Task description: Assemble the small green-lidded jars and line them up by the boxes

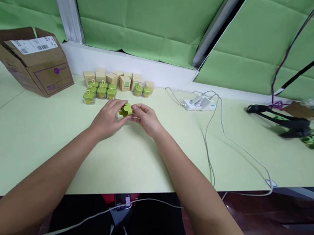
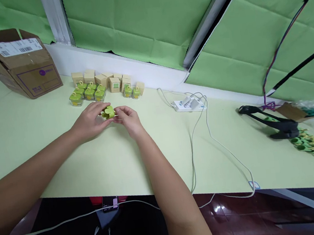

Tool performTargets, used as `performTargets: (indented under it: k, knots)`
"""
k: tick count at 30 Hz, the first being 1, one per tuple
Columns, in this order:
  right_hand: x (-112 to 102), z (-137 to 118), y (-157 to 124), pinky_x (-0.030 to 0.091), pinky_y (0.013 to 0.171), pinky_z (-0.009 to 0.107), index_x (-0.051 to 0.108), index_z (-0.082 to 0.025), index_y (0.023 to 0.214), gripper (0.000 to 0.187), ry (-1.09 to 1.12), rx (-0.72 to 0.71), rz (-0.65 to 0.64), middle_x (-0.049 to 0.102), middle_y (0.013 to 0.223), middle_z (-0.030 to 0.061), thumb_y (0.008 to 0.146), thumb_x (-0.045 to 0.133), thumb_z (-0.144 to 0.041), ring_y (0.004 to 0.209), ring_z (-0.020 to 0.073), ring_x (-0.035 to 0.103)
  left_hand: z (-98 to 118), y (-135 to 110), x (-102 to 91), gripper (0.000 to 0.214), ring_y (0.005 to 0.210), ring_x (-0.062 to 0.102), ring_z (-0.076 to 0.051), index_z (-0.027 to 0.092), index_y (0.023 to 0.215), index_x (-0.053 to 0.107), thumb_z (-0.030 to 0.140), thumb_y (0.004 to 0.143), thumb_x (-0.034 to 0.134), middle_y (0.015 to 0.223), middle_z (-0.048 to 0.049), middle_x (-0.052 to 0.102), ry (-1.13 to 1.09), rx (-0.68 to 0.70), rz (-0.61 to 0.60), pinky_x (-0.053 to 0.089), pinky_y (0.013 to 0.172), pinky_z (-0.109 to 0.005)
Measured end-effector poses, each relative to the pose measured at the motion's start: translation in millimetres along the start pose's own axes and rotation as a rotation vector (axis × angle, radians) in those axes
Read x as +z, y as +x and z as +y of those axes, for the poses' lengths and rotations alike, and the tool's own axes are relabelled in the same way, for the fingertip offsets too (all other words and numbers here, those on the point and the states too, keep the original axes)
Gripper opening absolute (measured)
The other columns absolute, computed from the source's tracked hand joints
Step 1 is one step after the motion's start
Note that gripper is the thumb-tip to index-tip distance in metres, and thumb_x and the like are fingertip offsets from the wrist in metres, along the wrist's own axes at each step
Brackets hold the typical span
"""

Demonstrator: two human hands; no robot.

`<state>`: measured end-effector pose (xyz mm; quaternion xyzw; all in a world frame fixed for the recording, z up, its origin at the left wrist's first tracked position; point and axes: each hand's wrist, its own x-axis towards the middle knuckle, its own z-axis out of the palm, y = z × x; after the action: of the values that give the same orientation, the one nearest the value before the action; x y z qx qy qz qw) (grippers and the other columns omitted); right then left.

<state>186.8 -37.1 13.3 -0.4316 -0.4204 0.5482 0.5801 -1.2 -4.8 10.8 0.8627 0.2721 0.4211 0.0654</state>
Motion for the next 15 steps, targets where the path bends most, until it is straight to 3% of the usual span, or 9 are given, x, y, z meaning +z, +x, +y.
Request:
performTargets:
  k: [7,15]
  knots:
    - [-3.7,1.6,2.6,0.063,0.077,0.029,0.074,-0.018,0.082,0.046,0.013,-0.068,0.004,0.07,0.073,-0.0026,0.058,0.095,-0.052,0.071,0.0104,0.066,-3.7,-0.3,1.8,0.053,0.12,0.062,-0.03,0.018,0.141,0.059,0.042,0.095,0.068,0.127,-0.0135,0.068,-0.011,-0.014,0.021,0.05,0.106,-0.05]
    - [2.3,6.7,4.0,0.064,0.081,0.034,0.074,-0.019,0.081,0.045,-0.015,-0.127,0.029,0.072,0.075,-0.001,0.059,0.094,-0.052,0.072,0.0123,0.066,-0.7,-1.2,-1.1,0.053,0.118,0.064,-0.029,0.02,0.14,0.062,0.043,0.093,0.07,0.127,-0.0122,0.069,-0.045,-0.063,0.005,0.051,0.105,-0.048]
